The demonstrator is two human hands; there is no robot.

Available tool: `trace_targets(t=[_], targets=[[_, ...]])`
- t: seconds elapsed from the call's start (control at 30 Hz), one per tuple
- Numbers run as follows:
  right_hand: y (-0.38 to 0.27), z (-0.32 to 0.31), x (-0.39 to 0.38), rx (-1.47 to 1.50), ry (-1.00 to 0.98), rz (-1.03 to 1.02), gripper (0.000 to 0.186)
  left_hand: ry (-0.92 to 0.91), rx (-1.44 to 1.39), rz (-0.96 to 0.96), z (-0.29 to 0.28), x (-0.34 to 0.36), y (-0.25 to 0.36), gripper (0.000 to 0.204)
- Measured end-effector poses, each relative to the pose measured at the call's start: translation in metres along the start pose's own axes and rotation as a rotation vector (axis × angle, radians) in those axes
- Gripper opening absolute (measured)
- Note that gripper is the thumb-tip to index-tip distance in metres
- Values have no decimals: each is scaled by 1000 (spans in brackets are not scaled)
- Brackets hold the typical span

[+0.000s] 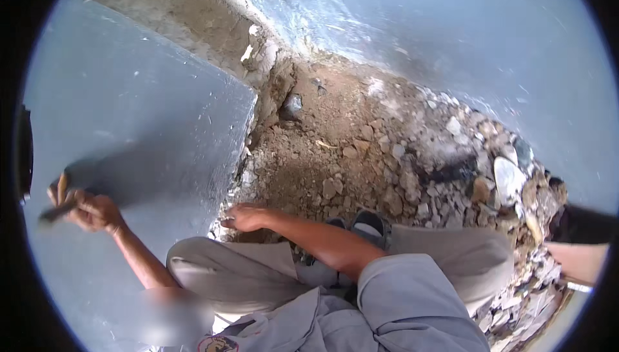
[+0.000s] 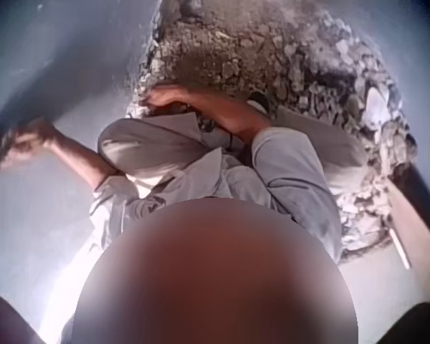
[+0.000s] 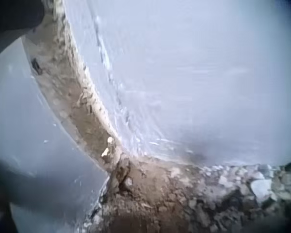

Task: Excavate and repair a small section of a wall corner using a hammer and chisel.

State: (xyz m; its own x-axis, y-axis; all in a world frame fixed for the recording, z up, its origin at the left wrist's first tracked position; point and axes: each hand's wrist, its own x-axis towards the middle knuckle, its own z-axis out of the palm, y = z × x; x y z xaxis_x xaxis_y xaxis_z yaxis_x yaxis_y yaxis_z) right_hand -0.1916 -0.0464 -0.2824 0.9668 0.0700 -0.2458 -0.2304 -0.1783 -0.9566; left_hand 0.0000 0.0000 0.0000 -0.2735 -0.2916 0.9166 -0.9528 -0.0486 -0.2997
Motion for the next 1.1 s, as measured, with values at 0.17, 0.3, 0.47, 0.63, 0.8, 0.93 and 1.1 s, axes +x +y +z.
trace_targets(t=[0.17,0.3,0.47,0.63,0.8,0.93,1.1], targets=[[34,-4,-38,-60,625,103,23,-47,196,-44,-6,-13,36,30],[60,-59,-130,209,1251,46,8,-112,187,-60,-27,-13,46,27],[75,-102,-237,445,1763,151,24,-430,-55,-352,-51,-35,86,26],[106,-125,-256,581,1813,-17,18,-1002,-84,-505,-82,-60,104,39],[99,-119,-250,652,1618,-155,23,-1367,-67,-453,-80,-75,104,42],[77,-116,-252,764,1598,-73,31,-1581,-88,-553,-76,-84,91,42],[93,-126,-265,756,1702,-37,29,-1617,-62,-561,-66,-83,93,41]])
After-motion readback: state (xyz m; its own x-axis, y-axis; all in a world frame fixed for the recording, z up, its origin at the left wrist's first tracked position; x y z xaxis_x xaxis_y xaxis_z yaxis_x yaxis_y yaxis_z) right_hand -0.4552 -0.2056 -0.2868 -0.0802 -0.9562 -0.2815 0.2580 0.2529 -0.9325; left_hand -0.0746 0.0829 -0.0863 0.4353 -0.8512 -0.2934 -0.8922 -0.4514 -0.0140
